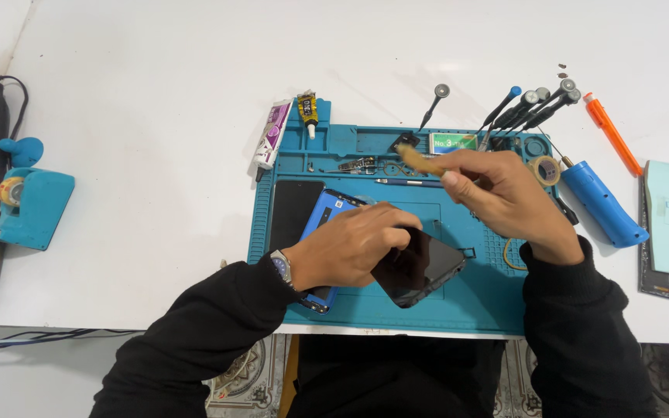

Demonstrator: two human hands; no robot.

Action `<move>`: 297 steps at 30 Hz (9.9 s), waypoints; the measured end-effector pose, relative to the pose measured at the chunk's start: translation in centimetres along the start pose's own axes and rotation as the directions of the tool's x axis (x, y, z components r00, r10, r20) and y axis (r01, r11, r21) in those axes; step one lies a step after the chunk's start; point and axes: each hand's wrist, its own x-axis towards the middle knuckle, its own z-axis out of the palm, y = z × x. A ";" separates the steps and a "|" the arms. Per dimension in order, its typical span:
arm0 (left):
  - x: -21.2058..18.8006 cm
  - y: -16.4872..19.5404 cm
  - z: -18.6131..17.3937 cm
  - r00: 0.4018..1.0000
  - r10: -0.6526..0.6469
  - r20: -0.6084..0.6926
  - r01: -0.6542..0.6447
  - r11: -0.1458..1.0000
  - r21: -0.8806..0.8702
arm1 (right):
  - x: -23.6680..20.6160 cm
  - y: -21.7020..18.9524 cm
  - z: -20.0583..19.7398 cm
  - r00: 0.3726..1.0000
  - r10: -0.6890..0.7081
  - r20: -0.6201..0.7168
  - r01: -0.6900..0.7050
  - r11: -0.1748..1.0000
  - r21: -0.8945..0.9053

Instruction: The person uses a metal prying tool to separate the back cover of a blue smartphone, then removes the cover to expose the battery and internal components. They then use a toothbrush and a small screwdriver to clean the battery area and surrounding internals.

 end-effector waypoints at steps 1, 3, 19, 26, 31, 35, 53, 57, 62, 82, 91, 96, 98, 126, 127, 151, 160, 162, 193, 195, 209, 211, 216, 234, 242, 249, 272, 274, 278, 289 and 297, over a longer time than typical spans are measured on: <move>0.0 -0.1 0.0 1.000 -0.007 -0.004 0.007 1.000 -0.023 | -0.1 0.3 0.0 0.999 -0.025 -0.021 0.024 0.999 -0.042; 0.1 -0.2 0.2 0.997 0.006 -0.072 -0.011 0.997 -0.076 | -0.5 0.7 0.3 0.954 -0.173 -0.246 0.141 0.980 -0.142; -0.2 -1.1 0.3 0.954 -0.093 -0.286 0.211 0.885 0.414 | -4.9 -7.6 14.6 0.928 -0.209 0.309 0.294 0.919 -0.262; 0.0 -1.2 0.7 0.954 -0.086 -0.288 0.219 0.854 0.472 | -4.3 -7.5 15.1 0.915 -0.170 0.365 0.173 0.985 0.026; 0.1 -1.3 0.9 0.947 -0.080 -0.312 0.232 0.842 0.487 | -3.0 -7.5 14.5 0.884 -0.202 0.421 0.095 0.961 0.261; 0.1 -1.4 1.0 0.944 -0.066 -0.324 0.222 0.852 0.474 | -2.4 -7.1 14.0 0.822 -0.067 0.565 -0.114 0.954 0.279; 0.0 -1.6 1.1 0.931 -0.087 -0.355 0.200 0.934 0.296 | -2.8 -5.2 15.0 0.811 -0.227 0.540 -0.097 0.857 0.506; -0.1 -1.1 0.5 0.922 -0.084 -0.379 0.188 0.950 0.248 | -1.6 -4.2 12.4 0.638 -0.263 0.724 -0.109 0.900 0.423; -0.8 -1.0 -0.2 0.876 -0.276 -0.396 0.300 0.954 -0.001 | -1.0 -3.0 5.4 0.627 -0.279 0.727 -0.220 0.832 0.510; -0.9 -2.9 -0.3 0.833 -0.542 0.110 0.183 0.084 -0.979 | 1.4 2.2 3.2 0.992 0.106 -0.071 -0.110 0.992 -0.054; -1.1 -3.5 0.2 0.804 -0.586 0.106 0.168 0.053 -0.984 | 1.2 3.2 2.2 0.986 0.102 -0.130 -0.119 0.984 -0.130; -1.0 -3.2 -0.1 0.774 -0.620 0.131 0.260 0.123 -0.958 | 0.7 2.9 2.0 0.982 0.108 0.156 -0.086 0.986 -0.141; -0.9 -3.2 0.0 0.777 -0.614 0.137 0.268 0.126 -0.955 | 1.0 2.8 0.9 0.984 0.069 0.165 -0.042 0.985 -0.165; 0.2 -2.4 -1.2 0.642 -0.766 0.042 0.016 -0.041 -0.999 | 1.0 1.0 2.2 0.928 0.148 0.342 -0.049 0.958 -0.281; 0.3 -2.3 -1.3 0.633 -0.774 0.031 0.011 -0.031 -0.999 | 1.1 1.1 1.9 0.932 0.150 0.330 -0.063 0.964 -0.260; 0.9 -2.1 -0.6 0.613 -0.790 -0.007 0.028 0.030 -0.999 | 0.6 1.0 1.4 0.975 0.144 0.172 -0.076 0.934 -0.349; 0.5 -2.5 -0.5 0.577 -0.816 -0.027 0.003 0.035 -0.999 | 0.8 0.8 4.0 0.987 0.113 0.118 -0.071 0.945 -0.318; 0.3 -2.6 -0.4 0.586 -0.809 -0.043 -0.015 0.042 -0.999 | 0.9 1.1 2.8 0.989 0.131 0.075 -0.100 0.939 -0.328; 0.1 -2.9 -0.4 0.593 -0.804 -0.043 0.010 0.061 -0.998 | 1.0 -0.1 1.5 0.964 0.266 0.000 -0.248 0.899 -0.361; 0.2 -2.8 -0.4 0.592 -0.805 -0.040 0.024 0.068 -0.997 | 0.7 -0.6 2.8 0.966 0.259 0.017 -0.234 0.897 -0.375; 0.8 -2.7 -0.2 0.582 -0.813 -0.021 0.037 0.052 -0.998 | 0.5 0.1 3.3 0.971 0.231 -0.061 -0.234 0.868 -0.437; 0.8 -2.5 -0.2 0.558 -0.830 -0.019 0.050 0.057 -0.997 | 0.5 0.3 3.9 0.965 0.263 0.009 -0.229 0.858 -0.460; 0.8 -2.3 -0.3 0.568 -0.823 -0.020 0.039 0.052 -0.998 | 0.8 1.7 0.8 0.963 0.268 -0.016 -0.243 0.844 -0.478; 0.6 -2.5 -0.4 0.585 -0.811 -0.020 0.013 0.035 -0.999 | 1.1 2.1 1.4 0.960 0.272 0.062 -0.222 0.880 -0.419; 0.8 -2.4 -0.3 0.573 -0.820 -0.014 0.019 0.030 -0.999 | 0.5 2.0 2.8 0.978 0.193 0.076 -0.142 0.891 -0.432; 1.0 -2.2 -0.5 0.583 -0.812 -0.011 0.027 0.033 -0.999 | 0.7 1.7 2.4 0.974 0.090 0.208 -0.035 0.966 -0.257; 0.2 -2.0 -0.3 0.732 -0.677 0.078 0.172 0.072 -0.982 | 0.9 1.9 2.6 0.973 0.153 -0.173 -0.184 0.967 -0.175; 0.2 -2.1 -0.1 0.743 -0.663 0.089 0.180 0.070 -0.981 | 0.9 2.1 2.4 0.990 0.125 -0.062 -0.133 0.978 -0.162; 0.1 -2.5 -0.1 0.726 -0.680 0.103 0.170 0.032 -0.985 | 0.9 2.3 2.5 0.968 0.183 -0.174 -0.214 0.960 -0.179; 0.0 -2.2 -0.1 0.755 -0.649 0.095 0.200 0.090 -0.976 | 1.0 2.7 2.4 0.980 0.155 -0.124 -0.168 0.980 -0.103; 0.2 -2.2 -0.1 0.709 -0.701 0.074 0.166 0.064 -0.984 | 1.0 2.3 1.8 0.980 0.144 -0.134 -0.168 0.968 -0.188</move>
